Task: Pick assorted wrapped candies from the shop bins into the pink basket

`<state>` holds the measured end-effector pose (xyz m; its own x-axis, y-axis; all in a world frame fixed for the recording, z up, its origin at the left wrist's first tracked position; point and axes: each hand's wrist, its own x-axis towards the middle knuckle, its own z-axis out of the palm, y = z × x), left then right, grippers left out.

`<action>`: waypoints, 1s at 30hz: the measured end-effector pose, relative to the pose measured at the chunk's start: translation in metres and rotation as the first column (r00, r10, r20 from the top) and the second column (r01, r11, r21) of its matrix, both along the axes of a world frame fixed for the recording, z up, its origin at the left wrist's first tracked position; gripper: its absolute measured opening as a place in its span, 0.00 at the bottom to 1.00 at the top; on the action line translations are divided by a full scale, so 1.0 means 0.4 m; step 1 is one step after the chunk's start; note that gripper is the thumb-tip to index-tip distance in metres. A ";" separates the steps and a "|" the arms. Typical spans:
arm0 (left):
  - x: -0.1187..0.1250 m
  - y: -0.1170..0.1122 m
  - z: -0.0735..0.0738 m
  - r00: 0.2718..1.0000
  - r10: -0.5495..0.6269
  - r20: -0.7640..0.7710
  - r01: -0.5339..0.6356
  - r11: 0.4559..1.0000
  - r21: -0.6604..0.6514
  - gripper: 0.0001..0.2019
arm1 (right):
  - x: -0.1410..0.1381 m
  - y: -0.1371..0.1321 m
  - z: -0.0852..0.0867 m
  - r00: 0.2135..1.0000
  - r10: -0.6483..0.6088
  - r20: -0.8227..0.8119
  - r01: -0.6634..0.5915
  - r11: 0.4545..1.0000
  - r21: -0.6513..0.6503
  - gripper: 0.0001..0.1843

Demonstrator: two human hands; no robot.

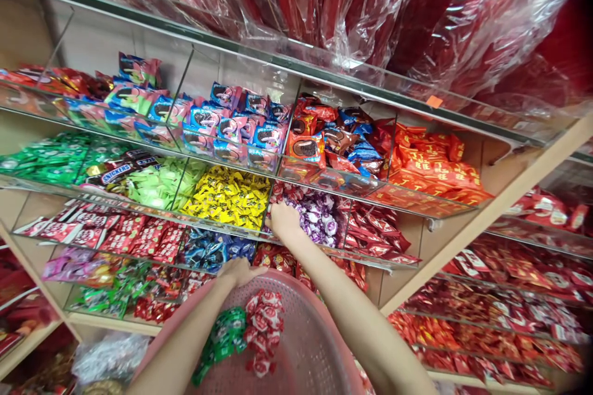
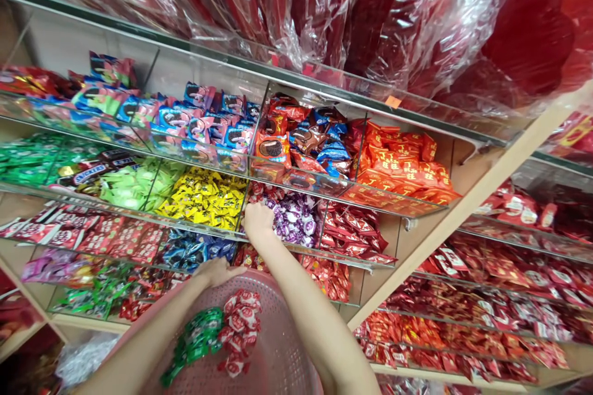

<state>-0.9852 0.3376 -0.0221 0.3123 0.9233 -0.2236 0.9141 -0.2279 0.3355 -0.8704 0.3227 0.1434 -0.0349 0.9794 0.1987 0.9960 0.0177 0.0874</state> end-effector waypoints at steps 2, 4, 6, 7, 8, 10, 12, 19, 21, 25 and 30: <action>0.000 -0.001 0.002 1.000 0.000 0.002 0.000 1.000 0.001 0.42 | -0.001 0.003 -0.001 1.000 -0.014 -0.012 0.014 1.000 0.025 0.13; 0.000 -0.001 0.003 1.000 -0.003 0.004 0.003 1.000 -0.002 0.41 | 0.001 -0.001 0.002 1.000 -0.012 -0.025 0.014 0.999 0.046 0.13; 0.000 -0.001 0.004 1.000 -0.003 0.005 0.003 1.000 -0.003 0.41 | 0.009 -0.015 0.013 0.999 -0.006 -0.043 0.009 0.998 0.063 0.13; 0.000 -0.001 0.004 1.000 -0.003 0.005 0.003 1.000 -0.004 0.41 | 0.016 -0.028 0.022 0.998 -0.003 -0.057 0.007 0.997 0.076 0.14; 0.001 -0.001 0.004 1.000 -0.002 0.004 0.002 1.000 -0.003 0.40 | 0.024 -0.044 0.032 0.997 0.002 -0.077 0.006 0.995 0.098 0.14; 0.001 -0.001 0.004 1.000 -0.002 -0.002 0.002 1.000 0.000 0.41 | 0.044 -0.091 0.048 0.991 0.036 -0.131 -0.014 0.986 0.164 0.15; 0.003 -0.001 0.005 1.000 0.000 -0.003 0.000 1.000 0.000 0.42 | 0.066 -0.151 0.045 0.974 0.111 -0.199 -0.065 0.972 0.224 0.15; 0.004 -0.004 0.007 1.000 0.019 -0.006 -0.019 1.000 -0.007 0.45 | 0.129 -0.337 -0.246 0.960 0.047 -0.275 -0.096 0.982 -0.166 0.09; 0.003 -0.005 0.007 1.000 0.020 -0.002 -0.020 1.000 -0.003 0.44 | 0.141 -0.366 -0.348 0.977 -0.027 -0.212 -0.040 0.950 -0.308 0.15; 0.001 -0.004 0.004 1.000 0.020 0.005 -0.020 1.000 -0.001 0.43 | 0.156 -0.385 -0.453 0.992 -0.073 -0.104 0.019 0.896 -0.444 0.31; 0.000 -0.001 -0.001 1.000 0.031 0.004 -0.031 1.000 0.000 0.41 | 0.149 -0.368 -0.503 0.999 -0.046 -0.018 0.034 0.911 -0.410 0.35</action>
